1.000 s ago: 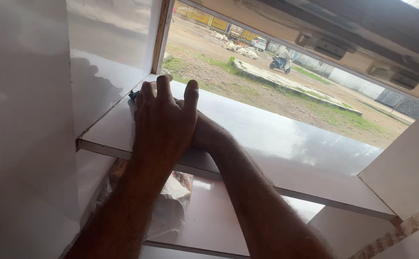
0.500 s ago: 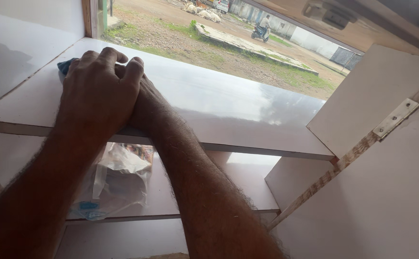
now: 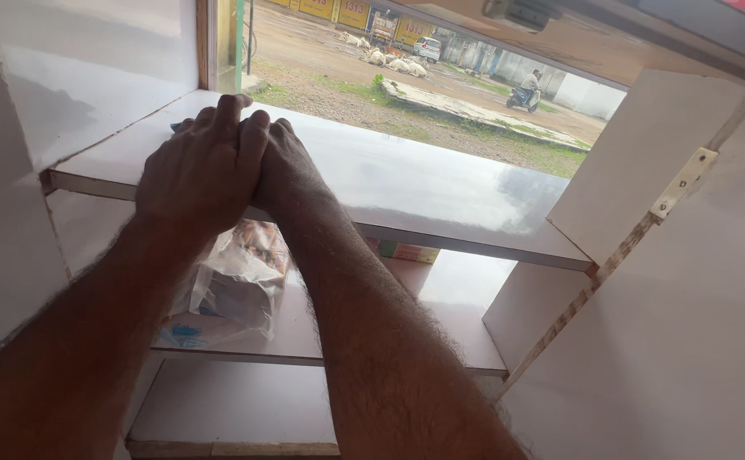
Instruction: The person wipes the interior shelves and side panels of a white display cabinet using a blue cloth. The person cleans the top shelf, the vertical side panel, and the bottom shelf, moving the cloth back and forth to remove dust or smudges. The cabinet is located in a room with a window showing a street scene outside.
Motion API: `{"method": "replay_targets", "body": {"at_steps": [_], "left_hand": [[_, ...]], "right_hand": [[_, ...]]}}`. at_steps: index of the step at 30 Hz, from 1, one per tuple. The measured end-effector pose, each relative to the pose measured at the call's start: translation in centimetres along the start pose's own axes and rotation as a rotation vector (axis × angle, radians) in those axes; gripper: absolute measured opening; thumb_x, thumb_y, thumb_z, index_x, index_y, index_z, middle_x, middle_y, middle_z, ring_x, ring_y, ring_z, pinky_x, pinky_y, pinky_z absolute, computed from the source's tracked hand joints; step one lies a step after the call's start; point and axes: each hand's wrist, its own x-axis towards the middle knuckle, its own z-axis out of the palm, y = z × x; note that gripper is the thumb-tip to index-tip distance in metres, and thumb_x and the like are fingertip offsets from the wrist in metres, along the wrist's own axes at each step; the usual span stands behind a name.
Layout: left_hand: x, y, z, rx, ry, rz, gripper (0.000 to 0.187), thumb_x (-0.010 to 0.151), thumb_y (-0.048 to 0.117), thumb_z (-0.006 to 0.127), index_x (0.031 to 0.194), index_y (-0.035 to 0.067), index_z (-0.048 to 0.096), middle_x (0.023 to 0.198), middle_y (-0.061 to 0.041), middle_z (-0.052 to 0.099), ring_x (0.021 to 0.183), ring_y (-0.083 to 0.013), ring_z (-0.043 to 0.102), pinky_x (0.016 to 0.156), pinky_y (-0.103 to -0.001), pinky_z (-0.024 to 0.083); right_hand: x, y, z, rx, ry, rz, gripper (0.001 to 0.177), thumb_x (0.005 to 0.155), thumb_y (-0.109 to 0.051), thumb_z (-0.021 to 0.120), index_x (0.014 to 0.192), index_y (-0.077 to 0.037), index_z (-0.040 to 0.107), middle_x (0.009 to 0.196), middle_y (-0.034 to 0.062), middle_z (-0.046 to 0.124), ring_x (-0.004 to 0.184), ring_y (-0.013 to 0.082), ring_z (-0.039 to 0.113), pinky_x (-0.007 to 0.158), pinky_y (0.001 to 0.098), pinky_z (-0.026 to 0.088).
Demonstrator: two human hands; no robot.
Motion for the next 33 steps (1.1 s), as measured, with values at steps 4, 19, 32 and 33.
{"method": "replay_targets", "body": {"at_steps": [4, 19, 32, 33], "left_hand": [[-0.8, 1.2, 0.5, 0.298, -0.111, 0.286, 0.063, 0.105, 0.039, 0.038, 0.167, 0.026, 0.031, 0.163, -0.013, 0.045, 0.138, -0.0356, 0.053, 0.106, -0.057, 0.048], [-5.5, 10.6, -1.8, -0.036, -0.589, 0.043, 0.098, 0.086, 0.086, 0.017, 0.164, 0.026, 0.014, 0.165, -0.017, 0.022, 0.156, -0.0319, 0.015, 0.128, -0.050, 0.008], [-4.6, 12.4, -2.5, 0.098, -0.638, 0.100, 0.095, 0.092, 0.083, 0.028, 0.161, 0.018, 0.026, 0.166, -0.018, 0.020, 0.155, -0.0332, 0.013, 0.128, -0.048, 0.005], [-4.2, 12.2, -2.2, 0.067, -0.641, 0.082, 0.094, 0.092, 0.083, 0.027, 0.161, 0.019, 0.026, 0.166, -0.016, 0.021, 0.156, -0.0313, 0.014, 0.128, -0.047, 0.006]], "right_hand": [[-4.5, -0.7, -4.5, -0.084, -0.103, 0.127, 0.025, 0.097, -0.032, 0.066, 0.117, -0.018, 0.072, 0.115, 0.0047, 0.076, 0.111, 0.0232, 0.067, 0.114, 0.0442, 0.045], [-19.4, 4.7, -13.4, -0.589, -0.053, 0.342, 0.021, 0.092, -0.014, 0.064, 0.110, -0.010, 0.075, 0.112, 0.0149, 0.073, 0.113, 0.0341, 0.057, 0.094, 0.0462, 0.056], [-22.0, 12.4, -22.3, -1.550, -0.014, 0.363, 0.026, 0.091, -0.030, 0.067, 0.102, -0.010, 0.078, 0.107, 0.0057, 0.070, 0.102, 0.0199, 0.054, 0.087, 0.0333, 0.049], [-21.5, 12.8, -23.3, -1.594, -0.026, 0.405, 0.030, 0.089, -0.033, 0.067, 0.104, -0.010, 0.078, 0.111, 0.0068, 0.069, 0.102, 0.0195, 0.054, 0.087, 0.0335, 0.049]]}}
